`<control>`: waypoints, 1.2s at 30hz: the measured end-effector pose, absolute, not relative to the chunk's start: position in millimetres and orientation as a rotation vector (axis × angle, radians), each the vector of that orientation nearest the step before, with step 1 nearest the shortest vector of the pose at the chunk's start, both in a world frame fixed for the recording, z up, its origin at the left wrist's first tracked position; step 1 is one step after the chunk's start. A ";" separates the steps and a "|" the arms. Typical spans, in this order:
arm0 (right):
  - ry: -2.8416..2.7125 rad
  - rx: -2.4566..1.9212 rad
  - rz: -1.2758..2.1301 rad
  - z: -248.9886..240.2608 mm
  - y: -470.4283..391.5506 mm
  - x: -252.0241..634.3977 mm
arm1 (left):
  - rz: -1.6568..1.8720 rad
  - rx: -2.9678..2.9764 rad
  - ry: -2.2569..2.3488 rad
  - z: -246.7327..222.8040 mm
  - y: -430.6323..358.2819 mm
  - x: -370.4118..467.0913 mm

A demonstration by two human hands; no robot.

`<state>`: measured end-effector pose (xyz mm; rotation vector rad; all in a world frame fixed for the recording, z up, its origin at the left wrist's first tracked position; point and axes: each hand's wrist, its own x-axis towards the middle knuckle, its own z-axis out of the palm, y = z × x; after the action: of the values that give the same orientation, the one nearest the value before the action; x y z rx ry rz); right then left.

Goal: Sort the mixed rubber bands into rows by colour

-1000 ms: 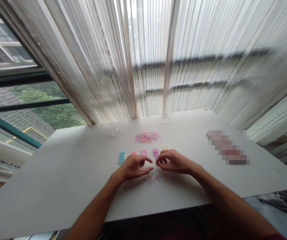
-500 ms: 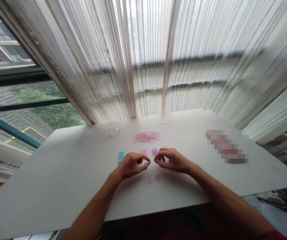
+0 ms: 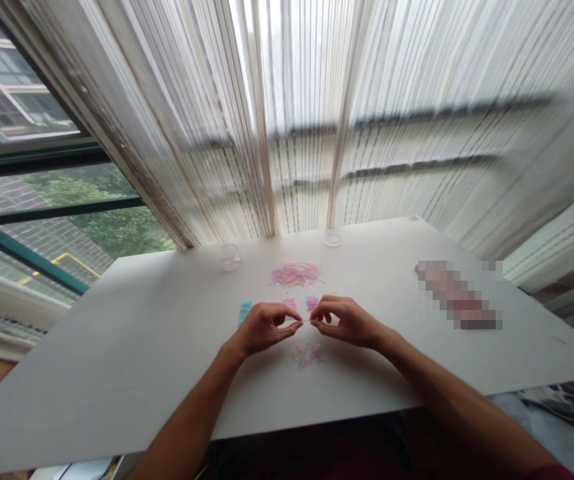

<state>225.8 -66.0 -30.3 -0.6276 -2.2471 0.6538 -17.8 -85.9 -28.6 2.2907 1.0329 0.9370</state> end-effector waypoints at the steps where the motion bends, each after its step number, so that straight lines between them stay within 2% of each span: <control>1: -2.248 -0.627 0.651 -30.5 -66.0 225.5 | 0.942 2.285 1.031 -28.5 -85.9 -18.0; 20: -2.214 -0.610 0.565 -38.6 -66.9 216.9 | 0.931 2.287 1.054 -20.6 -84.7 -26.4; 28: -2.200 -0.701 0.561 -37.2 -61.6 225.1 | 0.740 2.240 1.270 -23.9 -73.0 -56.0; 36: -2.223 -0.712 0.552 -35.5 -60.3 227.7 | 0.693 2.234 1.341 -26.8 -71.4 -59.8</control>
<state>227.7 -60.3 -35.5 -0.7120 -2.2235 0.5519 -59.8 -71.4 -26.8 2.2336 1.3411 0.6926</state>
